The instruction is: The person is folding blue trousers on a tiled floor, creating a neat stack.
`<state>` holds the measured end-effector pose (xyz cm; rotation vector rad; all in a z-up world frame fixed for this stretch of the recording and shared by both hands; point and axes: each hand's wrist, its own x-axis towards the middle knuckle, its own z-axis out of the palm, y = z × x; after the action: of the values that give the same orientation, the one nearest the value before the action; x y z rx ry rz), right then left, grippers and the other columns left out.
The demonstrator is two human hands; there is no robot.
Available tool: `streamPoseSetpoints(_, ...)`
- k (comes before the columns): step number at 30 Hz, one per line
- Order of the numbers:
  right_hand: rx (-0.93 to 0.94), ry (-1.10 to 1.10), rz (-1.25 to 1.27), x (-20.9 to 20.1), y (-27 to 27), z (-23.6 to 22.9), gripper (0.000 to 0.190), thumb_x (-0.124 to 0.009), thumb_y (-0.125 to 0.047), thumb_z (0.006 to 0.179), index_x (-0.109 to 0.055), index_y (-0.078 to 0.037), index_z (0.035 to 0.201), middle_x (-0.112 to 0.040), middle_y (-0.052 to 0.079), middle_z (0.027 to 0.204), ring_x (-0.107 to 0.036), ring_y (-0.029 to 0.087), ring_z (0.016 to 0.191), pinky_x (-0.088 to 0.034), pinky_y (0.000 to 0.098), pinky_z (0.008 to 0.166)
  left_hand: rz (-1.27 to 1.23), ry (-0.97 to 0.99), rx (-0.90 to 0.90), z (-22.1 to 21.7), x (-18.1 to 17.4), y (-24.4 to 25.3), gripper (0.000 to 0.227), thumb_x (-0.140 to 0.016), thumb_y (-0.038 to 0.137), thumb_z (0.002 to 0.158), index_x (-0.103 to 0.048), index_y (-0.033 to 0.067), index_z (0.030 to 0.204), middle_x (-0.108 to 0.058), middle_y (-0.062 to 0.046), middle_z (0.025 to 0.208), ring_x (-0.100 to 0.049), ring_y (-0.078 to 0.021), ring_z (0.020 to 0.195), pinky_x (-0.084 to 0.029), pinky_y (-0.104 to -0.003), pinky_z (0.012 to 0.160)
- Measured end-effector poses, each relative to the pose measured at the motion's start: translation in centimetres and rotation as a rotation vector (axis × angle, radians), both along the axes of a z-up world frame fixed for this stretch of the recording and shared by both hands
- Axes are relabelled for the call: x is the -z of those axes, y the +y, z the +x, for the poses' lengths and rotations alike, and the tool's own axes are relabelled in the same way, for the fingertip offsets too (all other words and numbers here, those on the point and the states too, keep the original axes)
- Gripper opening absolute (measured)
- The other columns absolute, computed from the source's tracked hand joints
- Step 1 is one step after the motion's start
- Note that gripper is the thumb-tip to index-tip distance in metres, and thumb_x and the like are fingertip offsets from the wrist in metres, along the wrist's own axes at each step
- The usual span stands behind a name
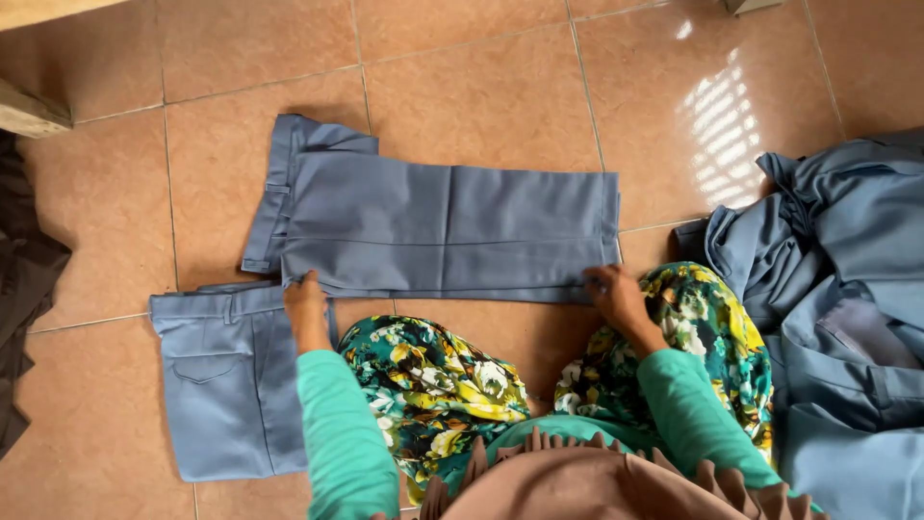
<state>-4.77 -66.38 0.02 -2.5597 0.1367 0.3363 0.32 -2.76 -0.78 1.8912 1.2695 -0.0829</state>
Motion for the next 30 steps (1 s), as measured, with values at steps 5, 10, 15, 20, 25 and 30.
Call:
streamPoseSetpoints(5,0.375,0.128,0.052,2.0,-2.3,2.4,0.033,-0.072,-0.039,0.088,-0.069,-0.032,0.120,-0.072,0.004,0.103,-0.070,0.031,0.106,-0.058,0.0515,0.087,0.817,-0.232,0.447,-1.7,-3.4,-13.4,0.049,-0.068,0.027,0.094,-0.051,0.0131,0.138,-0.055,-0.010,0.134,-0.056,-0.0287,0.129,-0.051,-0.046,0.103)
streamPoseSetpoints(10,0.441,0.124,0.043,-0.5,-0.3,1.7,0.051,-0.080,-0.036,0.085,-0.063,-0.018,0.129,-0.074,0.010,0.103,-0.070,0.035,0.107,-0.057,0.0530,0.087,0.411,0.133,1.101,-3.0,-6.7,-21.1,0.020,-0.069,0.022,0.093,-0.066,0.0288,0.111,-0.062,0.004,0.117,-0.072,-0.0306,0.101,-0.059,-0.048,0.086)
streamPoseSetpoints(15,0.404,0.103,-0.023,-4.3,2.2,1.2,0.061,-0.079,-0.024,0.089,-0.048,-0.003,0.137,-0.057,0.025,0.124,-0.059,0.048,0.121,-0.050,0.0558,0.102,0.514,0.152,1.224,-2.5,-3.9,-21.1,0.022,-0.067,0.014,0.093,-0.061,0.0179,0.113,-0.056,-0.008,0.126,-0.074,-0.0374,0.092,-0.062,-0.051,0.080)
streamPoseSetpoints(20,0.483,0.121,0.043,-4.8,1.8,1.4,0.053,-0.076,-0.024,0.092,-0.051,-0.011,0.136,-0.066,0.021,0.111,-0.066,0.045,0.112,-0.054,0.0550,0.095,0.585,0.151,1.260,-2.5,-1.2,-20.6,0.019,-0.067,0.016,0.093,-0.060,0.0168,0.110,-0.057,-0.009,0.127,-0.076,-0.0372,0.088,-0.061,-0.052,0.078)
streamPoseSetpoints(25,0.589,0.033,0.211,-8.1,1.5,1.2,0.040,-0.076,-0.029,0.092,-0.063,-0.020,0.130,-0.071,0.013,0.101,-0.071,0.036,0.099,-0.057,0.0514,0.081,0.627,0.060,1.154,-3.4,-7.2,-22.0,0.011,-0.061,0.027,0.095,-0.057,0.0197,0.103,-0.057,-0.003,0.113,-0.076,-0.0343,0.080,-0.061,-0.048,0.075)
streamPoseSetpoints(30,0.476,-0.079,0.255,-10.7,1.2,-0.4,0.044,-0.073,-0.017,0.092,-0.063,-0.013,0.135,-0.071,0.020,0.092,-0.071,0.042,0.089,-0.057,0.0547,0.075,0.976,-0.334,0.978,-5.6,-7.9,-21.5,0.017,-0.070,0.026,0.075,-0.055,0.0220,0.082,-0.057,0.002,0.086,-0.068,-0.0228,0.075,-0.054,-0.038,0.069)
